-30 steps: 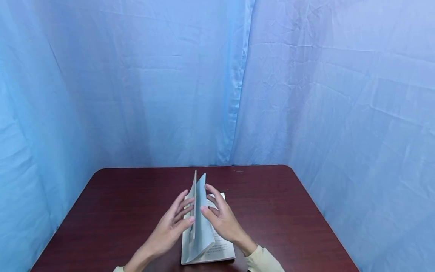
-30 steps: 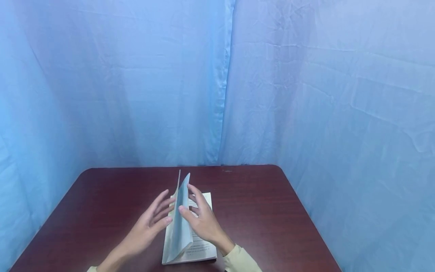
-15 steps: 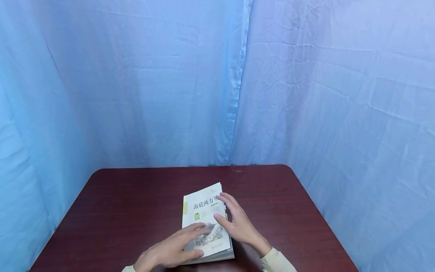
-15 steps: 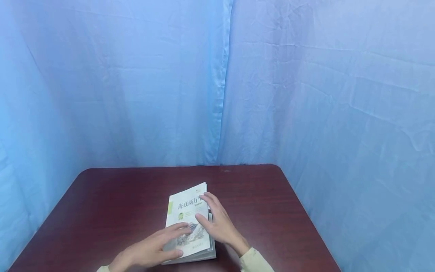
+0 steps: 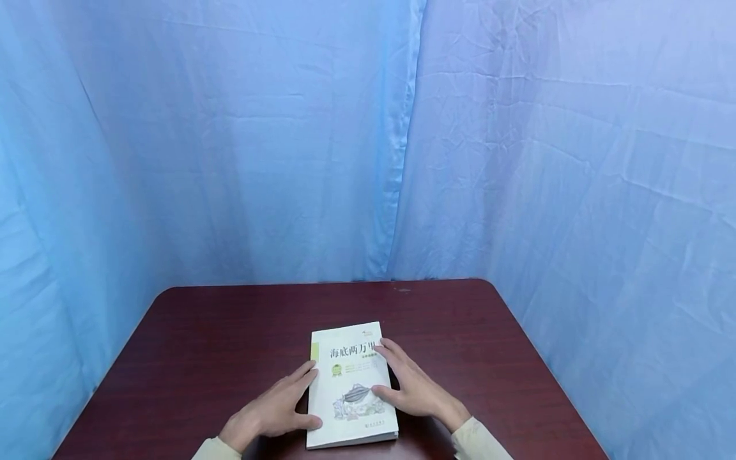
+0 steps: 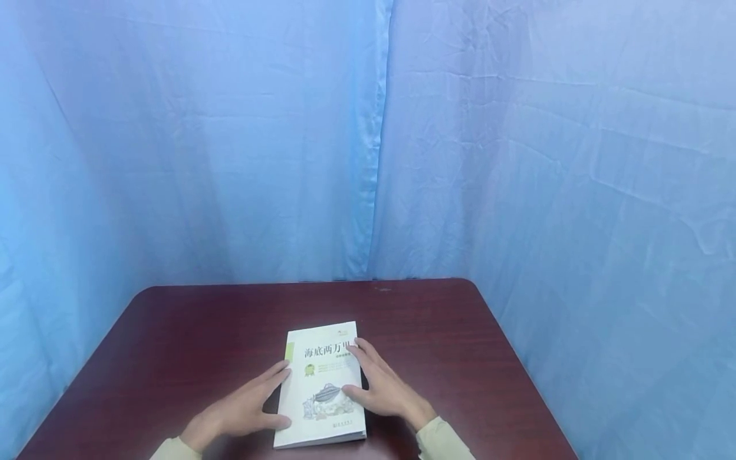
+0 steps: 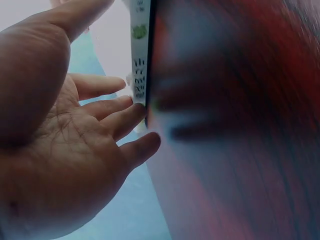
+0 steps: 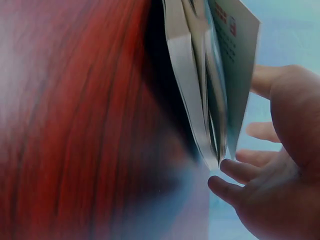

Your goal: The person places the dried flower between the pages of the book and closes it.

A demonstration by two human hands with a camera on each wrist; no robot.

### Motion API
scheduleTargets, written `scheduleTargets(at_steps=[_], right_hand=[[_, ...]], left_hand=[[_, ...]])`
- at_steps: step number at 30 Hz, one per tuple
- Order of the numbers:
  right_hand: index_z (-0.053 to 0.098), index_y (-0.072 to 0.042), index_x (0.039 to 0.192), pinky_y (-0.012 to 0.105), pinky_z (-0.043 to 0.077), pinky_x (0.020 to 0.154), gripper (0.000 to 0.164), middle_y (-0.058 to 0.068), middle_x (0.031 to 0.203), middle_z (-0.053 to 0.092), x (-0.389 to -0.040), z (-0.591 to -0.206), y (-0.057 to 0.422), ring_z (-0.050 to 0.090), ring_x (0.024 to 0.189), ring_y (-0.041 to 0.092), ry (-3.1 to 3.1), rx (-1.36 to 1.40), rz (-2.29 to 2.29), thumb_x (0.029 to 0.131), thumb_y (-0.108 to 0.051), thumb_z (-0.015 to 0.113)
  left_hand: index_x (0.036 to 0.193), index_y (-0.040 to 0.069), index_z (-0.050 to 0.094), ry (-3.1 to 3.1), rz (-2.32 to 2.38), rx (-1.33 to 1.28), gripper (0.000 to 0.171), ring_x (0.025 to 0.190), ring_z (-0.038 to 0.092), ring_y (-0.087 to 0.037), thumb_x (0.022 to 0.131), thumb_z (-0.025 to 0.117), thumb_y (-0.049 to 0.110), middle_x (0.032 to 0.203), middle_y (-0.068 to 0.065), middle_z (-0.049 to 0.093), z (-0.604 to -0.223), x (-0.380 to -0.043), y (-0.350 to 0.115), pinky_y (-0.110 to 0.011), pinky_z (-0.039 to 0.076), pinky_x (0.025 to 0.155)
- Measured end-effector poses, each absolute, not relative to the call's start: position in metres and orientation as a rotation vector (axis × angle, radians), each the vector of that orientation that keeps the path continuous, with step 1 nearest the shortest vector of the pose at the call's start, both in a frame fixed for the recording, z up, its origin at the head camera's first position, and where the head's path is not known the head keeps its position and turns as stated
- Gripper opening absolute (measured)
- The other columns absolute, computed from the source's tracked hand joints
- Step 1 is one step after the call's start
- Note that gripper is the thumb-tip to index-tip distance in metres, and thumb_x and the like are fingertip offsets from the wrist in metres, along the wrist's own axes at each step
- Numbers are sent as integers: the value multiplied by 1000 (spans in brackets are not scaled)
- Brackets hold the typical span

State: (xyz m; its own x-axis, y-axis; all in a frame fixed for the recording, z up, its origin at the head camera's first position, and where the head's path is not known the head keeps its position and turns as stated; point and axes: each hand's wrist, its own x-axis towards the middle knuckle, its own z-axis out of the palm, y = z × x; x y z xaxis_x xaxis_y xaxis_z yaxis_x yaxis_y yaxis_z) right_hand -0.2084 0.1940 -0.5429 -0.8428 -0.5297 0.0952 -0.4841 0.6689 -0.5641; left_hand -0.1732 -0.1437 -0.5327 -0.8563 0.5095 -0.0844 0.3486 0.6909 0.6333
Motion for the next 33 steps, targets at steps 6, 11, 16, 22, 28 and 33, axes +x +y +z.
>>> scheduleTargets(at_steps=[6, 11, 16, 22, 28, 33], right_hand=[[36, -2, 175, 63, 41, 134, 91, 20, 186, 31, -211, -542, 202, 39, 171, 40, 2742, -849, -822, 109, -49, 75], [36, -5, 176, 71, 34, 135, 96, 19, 187, 29, -213, -541, 205, 32, 173, 45, 2672, -824, -756, 105, -54, 79], [39, -8, 175, 77, 26, 136, 97, 17, 188, 29, -214, -540, 206, 28, 174, 49, 2650, -808, -654, 101, -52, 83], [42, -9, 174, 76, 28, 136, 95, 14, 187, 30, -213, -538, 203, 31, 173, 47, 2661, -797, -575, 101, -53, 84], [40, -8, 174, 78, 31, 133, 97, 15, 188, 29, -212, -540, 205, 32, 172, 48, 2680, -823, -570, 101, -56, 82], [39, -9, 175, 80, 29, 133, 98, 15, 189, 27, -212, -544, 209, 30, 173, 49, 2668, -832, -642, 101, -58, 80]], left_hand=[[164, -13, 47, 2638, 911, 712, 103, 167, 38, -55, 87, 99, 31, 178, -30, 41, -535, -181, -151, -82, 30, 130], [165, -9, 49, 2633, 901, 715, 103, 167, 36, -57, 84, 101, 29, 178, -27, 44, -533, -184, -154, -85, 28, 129], [164, -9, 50, 2632, 913, 709, 103, 167, 36, -56, 83, 101, 28, 178, -27, 45, -533, -184, -154, -85, 28, 129], [162, -10, 52, 2639, 910, 715, 102, 167, 36, -57, 81, 102, 25, 177, -27, 46, -535, -184, -153, -84, 30, 129], [163, -10, 51, 2632, 924, 713, 102, 168, 36, -57, 81, 102, 25, 177, -27, 45, -536, -184, -153, -84, 29, 130], [164, -9, 49, 2620, 932, 724, 104, 168, 35, -57, 83, 102, 29, 179, -26, 43, -538, -184, -156, -82, 30, 130]])
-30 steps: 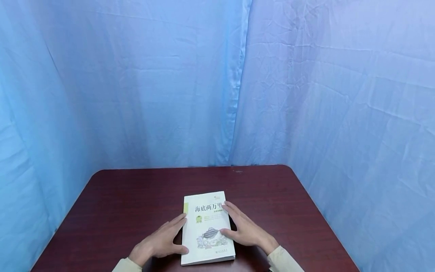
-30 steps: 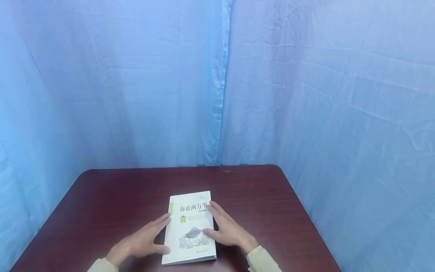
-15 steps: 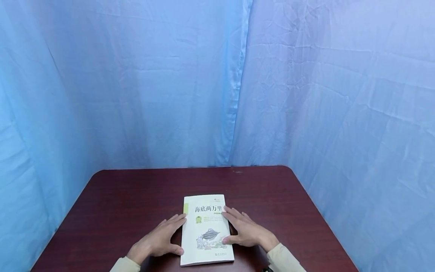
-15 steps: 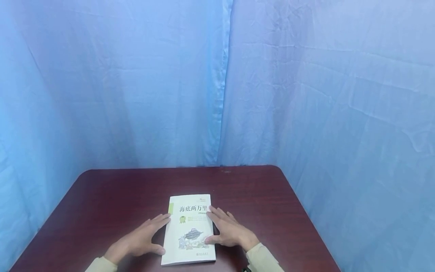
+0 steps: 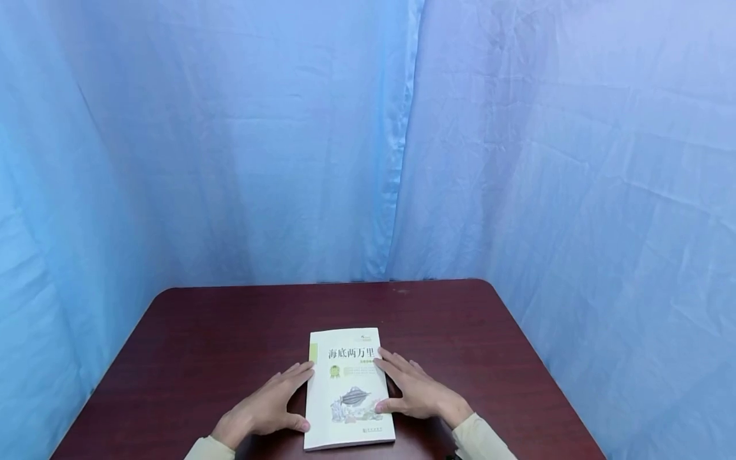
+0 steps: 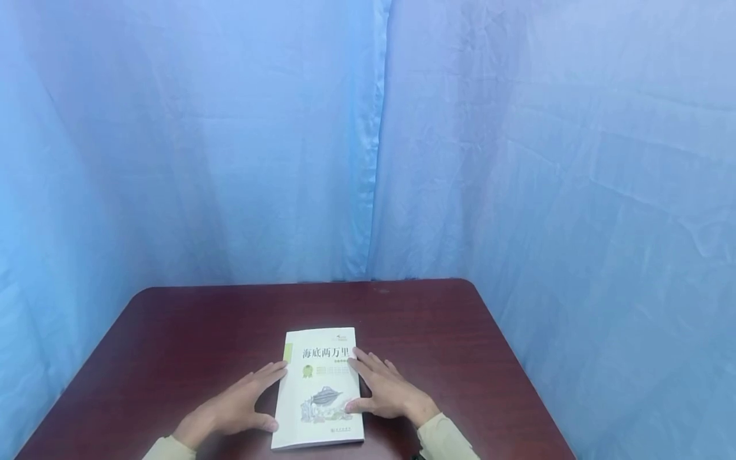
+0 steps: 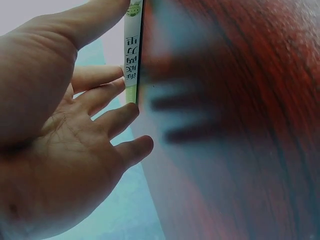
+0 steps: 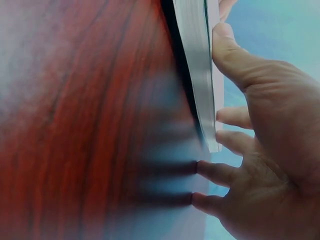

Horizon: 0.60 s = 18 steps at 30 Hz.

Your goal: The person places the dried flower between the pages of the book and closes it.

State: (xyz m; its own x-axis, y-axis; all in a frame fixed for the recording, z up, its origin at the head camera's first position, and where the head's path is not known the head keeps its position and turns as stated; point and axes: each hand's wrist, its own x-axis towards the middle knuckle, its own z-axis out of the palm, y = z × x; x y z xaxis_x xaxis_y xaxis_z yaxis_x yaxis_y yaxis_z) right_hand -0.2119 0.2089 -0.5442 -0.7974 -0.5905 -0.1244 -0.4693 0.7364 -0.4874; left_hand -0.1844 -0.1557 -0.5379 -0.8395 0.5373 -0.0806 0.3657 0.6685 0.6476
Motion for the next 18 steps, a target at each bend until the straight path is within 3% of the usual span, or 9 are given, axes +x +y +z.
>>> scheduleTargets(at_steps=[11, 18], right_hand=[[38, -16, 176, 77, 31, 134, 82, 11, 189, 28, -213, -547, 214, 38, 171, 41, 2673, -810, -737, 112, -60, 64], [40, -15, 176, 68, 43, 130, 78, 13, 187, 31, -214, -544, 217, 40, 171, 38, 2725, -807, -783, 115, -59, 60]], left_hand=[[168, -1, 48, 2600, 994, 775, 93, 168, 35, -55, 97, 91, 39, 179, -23, 43, -540, -183, -168, -82, 30, 130], [169, 5, 50, 2827, 1010, 706, 83, 169, 35, -55, 102, 86, 40, 179, -24, 44, -538, -182, -180, -81, 30, 132]])
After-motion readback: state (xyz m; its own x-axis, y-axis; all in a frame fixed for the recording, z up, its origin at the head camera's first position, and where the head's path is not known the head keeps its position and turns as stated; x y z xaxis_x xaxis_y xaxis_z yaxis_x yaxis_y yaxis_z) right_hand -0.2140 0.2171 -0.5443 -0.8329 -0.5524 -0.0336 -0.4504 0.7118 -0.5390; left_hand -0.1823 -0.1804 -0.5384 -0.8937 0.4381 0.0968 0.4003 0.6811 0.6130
